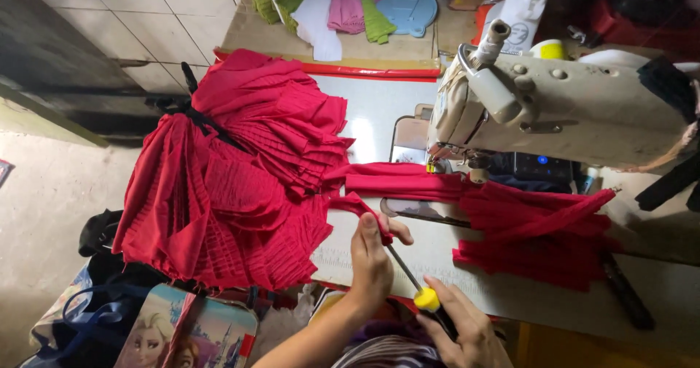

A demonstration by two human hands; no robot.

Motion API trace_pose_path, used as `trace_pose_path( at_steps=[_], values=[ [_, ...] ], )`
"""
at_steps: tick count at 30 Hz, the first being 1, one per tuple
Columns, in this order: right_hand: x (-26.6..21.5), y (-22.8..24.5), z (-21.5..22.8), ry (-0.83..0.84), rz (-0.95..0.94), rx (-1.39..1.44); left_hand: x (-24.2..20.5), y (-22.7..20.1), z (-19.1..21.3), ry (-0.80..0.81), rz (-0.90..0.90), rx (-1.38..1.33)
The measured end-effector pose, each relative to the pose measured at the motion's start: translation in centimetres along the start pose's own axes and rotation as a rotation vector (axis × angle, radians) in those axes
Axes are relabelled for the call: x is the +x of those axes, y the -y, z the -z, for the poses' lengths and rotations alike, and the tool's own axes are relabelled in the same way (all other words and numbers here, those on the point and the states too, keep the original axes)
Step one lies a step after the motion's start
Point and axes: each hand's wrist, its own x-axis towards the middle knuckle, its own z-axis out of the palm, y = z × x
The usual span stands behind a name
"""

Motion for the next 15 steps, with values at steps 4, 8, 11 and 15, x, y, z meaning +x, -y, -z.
trace_pose_path(
  at_steps=[4, 8, 11, 15],
  values=[
    [0.1, -1.5, -0.6, -0.076, 0.191, -0.058, 1.0, -1.9, 1.2, 0.107, 0.015, 0.074],
    [0.4, -1.6, 0.3, -0.175, 0.245, -0.173, 2.4, -3.7, 2.3, 0.219, -0.107, -0.08],
    [0.7, -1.2, 0.4, -0.153, 0.273, -0.138, 1.1, -1.0, 1.3, 0.148, -0.056, 0.005],
    [1.9, 0.1, 0.0, -0.164, 0.21, 0.029, -1.7, -0.7, -0.5, 0.235, -0.075, 0.088]
  ],
)
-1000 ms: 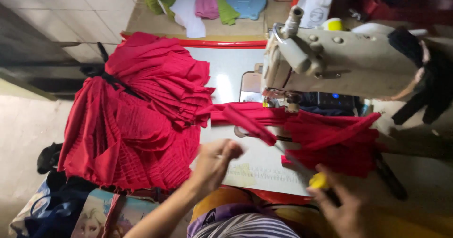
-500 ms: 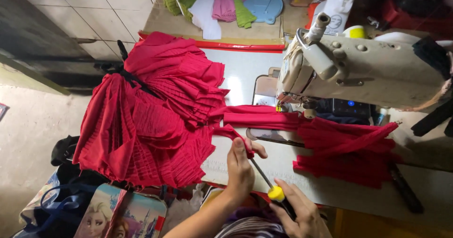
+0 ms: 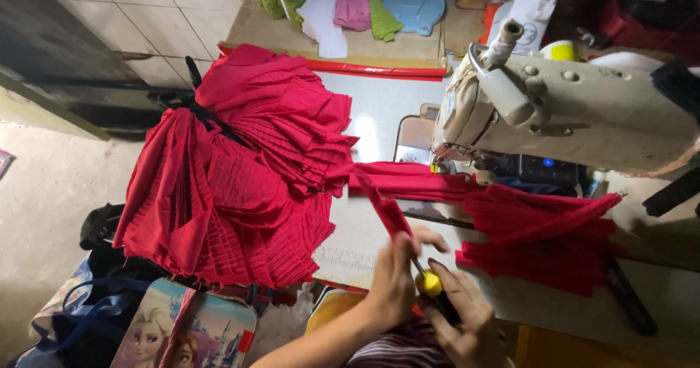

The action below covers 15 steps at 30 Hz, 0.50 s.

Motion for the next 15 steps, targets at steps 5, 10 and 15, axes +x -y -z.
trace_pose_path(
  at_steps=[5, 10, 15],
  values=[
    [-0.5, -0.7, 0.3, 0.079, -0.114, 0.105, 1.4, -2.5, 3.5, 0.34, 0.091, -0.03],
    [-0.7, -0.4, 0.1, 0.135, -0.071, 0.096, 3.1, -2.7, 4.3, 0.063, 0.039, -0.348],
    [-0.9, -0.5, 0.1, 0.159, -0.076, 0.174, 2.3, -0.5, 3.2, -0.094, -0.074, -0.284]
  ],
)
